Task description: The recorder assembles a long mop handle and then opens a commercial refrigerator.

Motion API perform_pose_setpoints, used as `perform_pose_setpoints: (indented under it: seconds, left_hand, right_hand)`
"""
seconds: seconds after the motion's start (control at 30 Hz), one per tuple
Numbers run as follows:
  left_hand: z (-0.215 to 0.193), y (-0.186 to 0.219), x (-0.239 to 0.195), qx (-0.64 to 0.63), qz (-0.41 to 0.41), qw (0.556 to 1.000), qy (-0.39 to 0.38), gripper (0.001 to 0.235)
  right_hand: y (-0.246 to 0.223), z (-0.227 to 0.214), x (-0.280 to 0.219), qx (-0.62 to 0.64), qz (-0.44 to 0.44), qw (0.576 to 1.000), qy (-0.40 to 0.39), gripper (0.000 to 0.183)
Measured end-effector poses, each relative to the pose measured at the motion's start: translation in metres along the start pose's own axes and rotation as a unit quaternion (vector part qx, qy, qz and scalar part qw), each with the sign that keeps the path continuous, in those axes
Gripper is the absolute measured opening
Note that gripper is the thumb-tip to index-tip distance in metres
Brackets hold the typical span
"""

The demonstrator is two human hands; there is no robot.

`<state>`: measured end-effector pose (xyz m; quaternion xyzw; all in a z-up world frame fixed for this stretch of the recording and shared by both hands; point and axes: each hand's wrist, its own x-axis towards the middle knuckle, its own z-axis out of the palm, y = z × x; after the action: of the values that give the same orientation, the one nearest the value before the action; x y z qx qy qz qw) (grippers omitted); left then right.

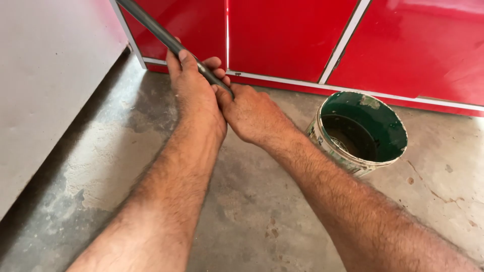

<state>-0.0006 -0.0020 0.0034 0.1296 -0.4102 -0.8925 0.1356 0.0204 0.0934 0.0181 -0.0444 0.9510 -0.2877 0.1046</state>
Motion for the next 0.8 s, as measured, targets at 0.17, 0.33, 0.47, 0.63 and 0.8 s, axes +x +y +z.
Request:
perform_pose_setpoints:
  seconds: [0.17, 0.33, 0.47, 0.63, 0.8]
  left_hand:
    - [0.001, 0.018, 0.005, -0.004, 0.027, 0.999, -0.036, 0.051]
    - [-0.005, 0.019, 0.009, -0.007, 0.022, 0.999, -0.047, 0.052]
    - [-0.003, 0.011, 0.017, -0.021, 0.001, 0.999, -0.031, 0.054]
    - [-0.001, 0.019, 0.010, -0.020, -0.009, 0.999, -0.024, 0.055]
    - [0.017, 0.054, -0.014, 0.036, -0.002, 0.999, -0.027, 0.048]
  right_hand:
    - [-0.022, -0.007, -0.009, 0.033, -0.002, 0.999, 0.011, 0.067]
    - [-0.020, -0.002, -0.005, 0.044, -0.021, 0.999, 0.026, 0.068]
    - [-0.017, -0.003, 0.003, 0.043, 0.016, 0.999, -0.002, 0.068]
    - [-0.019, -0.010, 0.002, 0.087, 0.040, 0.994, -0.048, 0.065]
    - [-0.034, -0.037, -0.018, 0.098, 0.044, 0.991, -0.080, 0.060]
